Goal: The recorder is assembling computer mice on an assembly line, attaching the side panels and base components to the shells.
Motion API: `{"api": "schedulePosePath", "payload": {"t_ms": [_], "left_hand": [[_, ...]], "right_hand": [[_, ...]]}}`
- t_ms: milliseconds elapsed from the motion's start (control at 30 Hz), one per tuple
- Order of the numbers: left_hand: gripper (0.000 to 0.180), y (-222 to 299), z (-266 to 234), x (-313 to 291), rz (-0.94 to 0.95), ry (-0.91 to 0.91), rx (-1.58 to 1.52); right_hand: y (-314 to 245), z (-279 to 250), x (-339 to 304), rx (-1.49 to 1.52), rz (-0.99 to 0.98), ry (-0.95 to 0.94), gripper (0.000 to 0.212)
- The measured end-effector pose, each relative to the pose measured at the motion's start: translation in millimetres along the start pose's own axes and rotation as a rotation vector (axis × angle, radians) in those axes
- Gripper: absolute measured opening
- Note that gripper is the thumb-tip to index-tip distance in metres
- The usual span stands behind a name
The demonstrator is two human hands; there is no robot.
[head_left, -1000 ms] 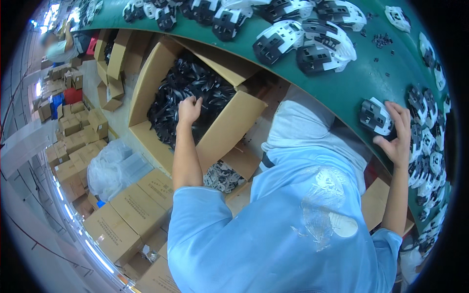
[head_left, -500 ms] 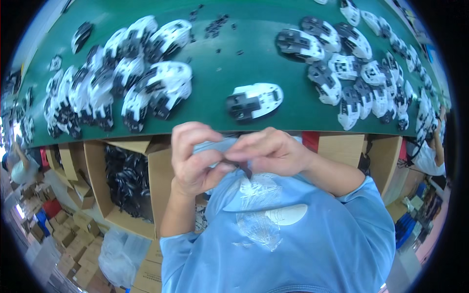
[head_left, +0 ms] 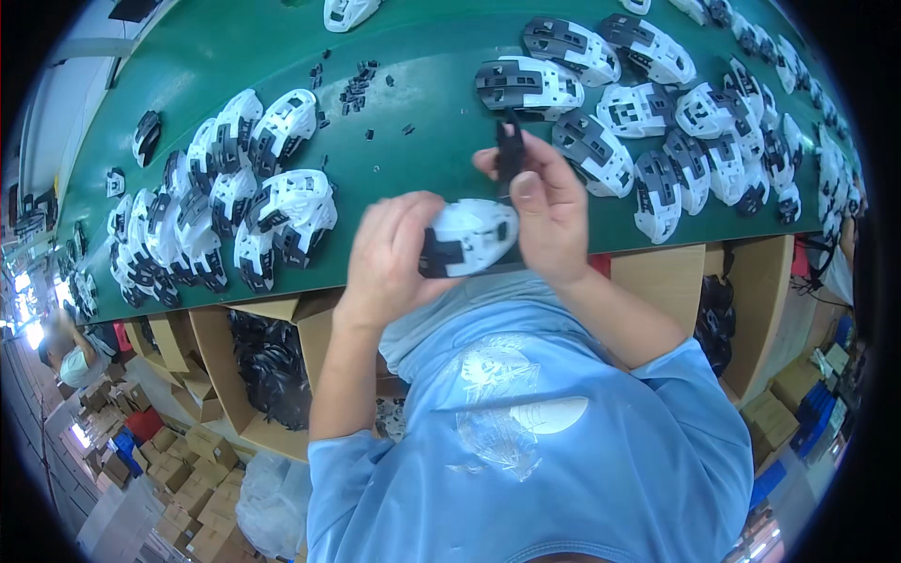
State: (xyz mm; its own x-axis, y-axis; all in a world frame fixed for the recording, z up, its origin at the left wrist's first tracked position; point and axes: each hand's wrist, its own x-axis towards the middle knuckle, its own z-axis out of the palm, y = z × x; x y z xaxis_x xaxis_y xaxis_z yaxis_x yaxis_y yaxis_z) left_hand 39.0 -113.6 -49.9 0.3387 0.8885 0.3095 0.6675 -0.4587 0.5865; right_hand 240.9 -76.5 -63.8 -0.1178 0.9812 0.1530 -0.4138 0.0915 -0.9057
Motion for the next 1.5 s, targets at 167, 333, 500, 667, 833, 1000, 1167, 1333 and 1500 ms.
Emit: {"api": "schedulePosePath", "payload": {"t_ms": [167,333,500,667,833,1000,1167,1333,1500], "left_hand": [[0.096,1,20,-15,-0.08,0.51,-0.339],[0.073,1,13,-3,-0.047,0.394,-0.206],[0.057,37,27,1,-0.369,0.488,-0.859],[0.057,37,30,1,0.025,0.382,-0.262],[0.054,45,18,-16,-0.535,0.583,-1.063],[0.048,5,21,-39,-0.148,0.445,-1.207],[0.044,8,21,-32,-0.092,0.481,-1.195],[0.043,-4,22,-35,-0.107,0.455,-1.018],[0.043,-4,23,-33,-0.083,0.444,-1.059]], "right_hand": [[10,47,-2,0.251,-0.104,0.091,0.049],[-7,54,-9,0.4,-0.056,0.23,0.048],[-11,58,-10,0.52,0.019,0.265,0.042],[-9,61,-8,0.599,0.173,0.357,0.042],[-24,28,6,0.199,-0.171,0.046,0.048],[-46,8,12,-0.572,-0.362,-0.367,0.034],[-44,12,8,-0.662,-0.382,-0.495,0.039],[-39,8,7,-0.645,-0.263,-0.534,0.039],[-37,5,-3,-0.614,-0.14,-0.553,0.036]]}}
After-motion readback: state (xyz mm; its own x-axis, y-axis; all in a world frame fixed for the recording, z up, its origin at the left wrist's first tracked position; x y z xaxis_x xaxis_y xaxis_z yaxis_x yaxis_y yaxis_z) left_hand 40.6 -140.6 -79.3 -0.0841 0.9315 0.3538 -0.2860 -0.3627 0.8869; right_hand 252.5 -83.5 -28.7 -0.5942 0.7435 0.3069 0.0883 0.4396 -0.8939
